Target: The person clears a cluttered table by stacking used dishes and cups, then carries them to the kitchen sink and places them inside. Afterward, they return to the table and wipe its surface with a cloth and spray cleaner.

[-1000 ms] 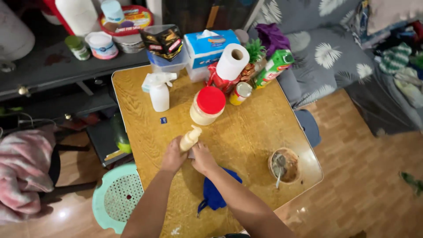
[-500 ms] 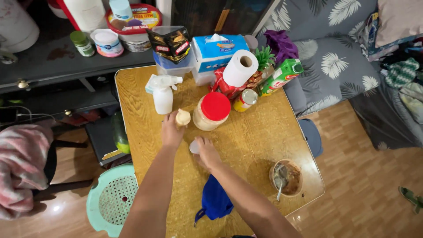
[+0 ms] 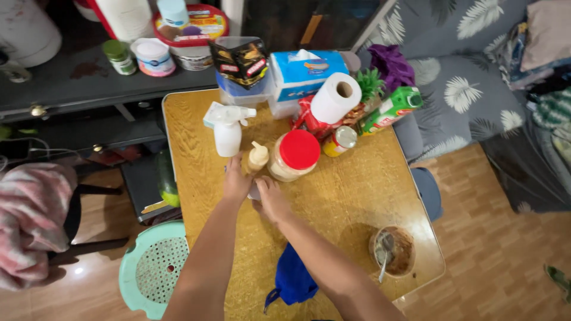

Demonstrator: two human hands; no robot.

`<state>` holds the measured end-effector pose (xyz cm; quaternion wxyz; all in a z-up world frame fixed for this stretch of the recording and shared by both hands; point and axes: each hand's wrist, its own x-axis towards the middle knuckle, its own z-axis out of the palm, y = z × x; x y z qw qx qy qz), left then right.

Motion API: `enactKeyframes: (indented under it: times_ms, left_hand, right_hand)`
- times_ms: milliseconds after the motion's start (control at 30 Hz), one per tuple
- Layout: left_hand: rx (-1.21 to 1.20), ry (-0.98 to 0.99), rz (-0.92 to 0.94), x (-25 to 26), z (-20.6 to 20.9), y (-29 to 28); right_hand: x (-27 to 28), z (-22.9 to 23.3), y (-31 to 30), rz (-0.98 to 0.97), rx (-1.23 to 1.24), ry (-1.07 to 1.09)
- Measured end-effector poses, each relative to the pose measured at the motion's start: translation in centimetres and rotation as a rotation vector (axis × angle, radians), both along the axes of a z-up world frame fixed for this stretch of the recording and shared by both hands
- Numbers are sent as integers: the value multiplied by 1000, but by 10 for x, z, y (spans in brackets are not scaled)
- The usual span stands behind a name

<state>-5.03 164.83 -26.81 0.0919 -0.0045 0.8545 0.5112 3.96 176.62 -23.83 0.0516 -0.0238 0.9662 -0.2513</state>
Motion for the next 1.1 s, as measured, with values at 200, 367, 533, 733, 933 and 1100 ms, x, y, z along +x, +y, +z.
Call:
enactKeyframes:
  times_ms: [200,367,533,733,933,1100]
  left_hand:
    - [50,260,189,30,-46,-63]
    - [-67,229,305,36,-38,-98]
    - [-16,346,322,9,-19,-80]
    - [110,273,173,-32,67,-46]
    - [186,409,37,-62,97,-25]
    - [176,583,50,-89,70,-21]
  right_hand:
    - [-21,-23,-38,121,54,155]
    - [-38,-29,-54,92,83,346]
    - [-21,-5,-53,118,146,236]
    - [94,28,-18,79,-82,202]
    - [223,-53,43,75,263,197]
    - [246,-45,49,147,240,164]
